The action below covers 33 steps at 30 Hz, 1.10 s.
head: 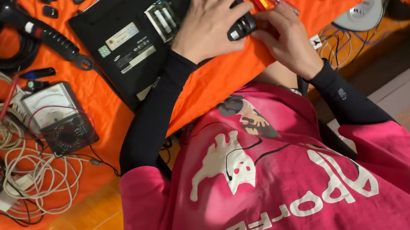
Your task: Disassembling and repairing internal components of a laptop on a workbench.
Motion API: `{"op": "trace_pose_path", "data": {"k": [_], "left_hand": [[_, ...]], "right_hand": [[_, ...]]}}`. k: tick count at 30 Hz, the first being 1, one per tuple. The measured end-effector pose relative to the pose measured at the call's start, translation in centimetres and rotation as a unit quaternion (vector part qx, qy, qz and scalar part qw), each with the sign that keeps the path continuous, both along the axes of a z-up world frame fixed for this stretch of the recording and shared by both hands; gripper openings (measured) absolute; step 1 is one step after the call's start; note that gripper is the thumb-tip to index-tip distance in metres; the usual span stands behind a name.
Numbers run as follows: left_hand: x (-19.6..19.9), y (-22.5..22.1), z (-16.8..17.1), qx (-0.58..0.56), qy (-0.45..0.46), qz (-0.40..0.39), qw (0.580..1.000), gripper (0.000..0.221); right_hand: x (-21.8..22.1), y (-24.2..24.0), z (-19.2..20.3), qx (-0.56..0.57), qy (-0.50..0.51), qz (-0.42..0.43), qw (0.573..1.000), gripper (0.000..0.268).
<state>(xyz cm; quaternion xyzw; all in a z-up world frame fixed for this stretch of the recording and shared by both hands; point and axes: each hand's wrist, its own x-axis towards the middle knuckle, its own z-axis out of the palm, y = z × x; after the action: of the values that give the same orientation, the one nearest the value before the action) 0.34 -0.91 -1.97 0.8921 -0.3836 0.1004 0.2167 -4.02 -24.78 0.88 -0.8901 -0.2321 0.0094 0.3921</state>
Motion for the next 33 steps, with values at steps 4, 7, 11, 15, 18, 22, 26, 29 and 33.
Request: {"op": "trace_pose_path", "data": {"k": [4, 7, 11, 15, 18, 22, 26, 29, 33], "left_hand": [[0.5, 0.4, 0.7, 0.013, 0.012, -0.012, 1.0, 0.059], [0.6, 0.4, 0.3, 0.01, 0.01, -0.013, 1.0, 0.058], [0.4, 0.3, 0.0, 0.003, 0.006, -0.005, 1.0, 0.062], [0.1, 0.1, 0.5, 0.01, 0.019, -0.004, 1.0, 0.061], [-0.9, -0.1, 0.9, 0.001, -0.019, 0.004, 1.0, 0.06], [-4.1, -1.2, 2.5, 0.041, 0.004, 0.124, 0.991, 0.041], [-6.8, -2.4, 2.3, 0.024, 0.011, 0.209, 0.978, 0.022], [-7.5, -3.0, 2.6, -0.047, 0.009, 0.23, 0.972, 0.017], [-7.6, -3.1, 2.2, -0.07, -0.006, 0.249, 0.966, 0.016]], "right_hand": [[0.1, 0.3, -0.6, 0.029, 0.012, -0.012, 0.999, 0.028], [0.2, 0.3, -1.2, 0.021, -0.012, -0.017, 1.0, 0.026], [0.2, 0.3, -1.5, 0.018, -0.031, -0.019, 0.999, 0.023], [0.1, 0.2, -1.6, 0.021, -0.031, -0.025, 0.999, 0.021], [-0.2, 0.2, -1.5, 0.022, -0.025, -0.034, 0.999, 0.02], [0.0, 0.2, -0.4, 0.051, 0.028, -0.05, 0.997, 0.021], [0.7, -0.3, 0.1, 0.067, 0.036, 0.001, 0.997, 0.025], [2.1, -0.3, 0.3, 0.022, -0.077, 0.1, 0.992, 0.022], [3.1, -0.1, 1.7, -0.032, -0.126, 0.144, 0.981, 0.022]]}}
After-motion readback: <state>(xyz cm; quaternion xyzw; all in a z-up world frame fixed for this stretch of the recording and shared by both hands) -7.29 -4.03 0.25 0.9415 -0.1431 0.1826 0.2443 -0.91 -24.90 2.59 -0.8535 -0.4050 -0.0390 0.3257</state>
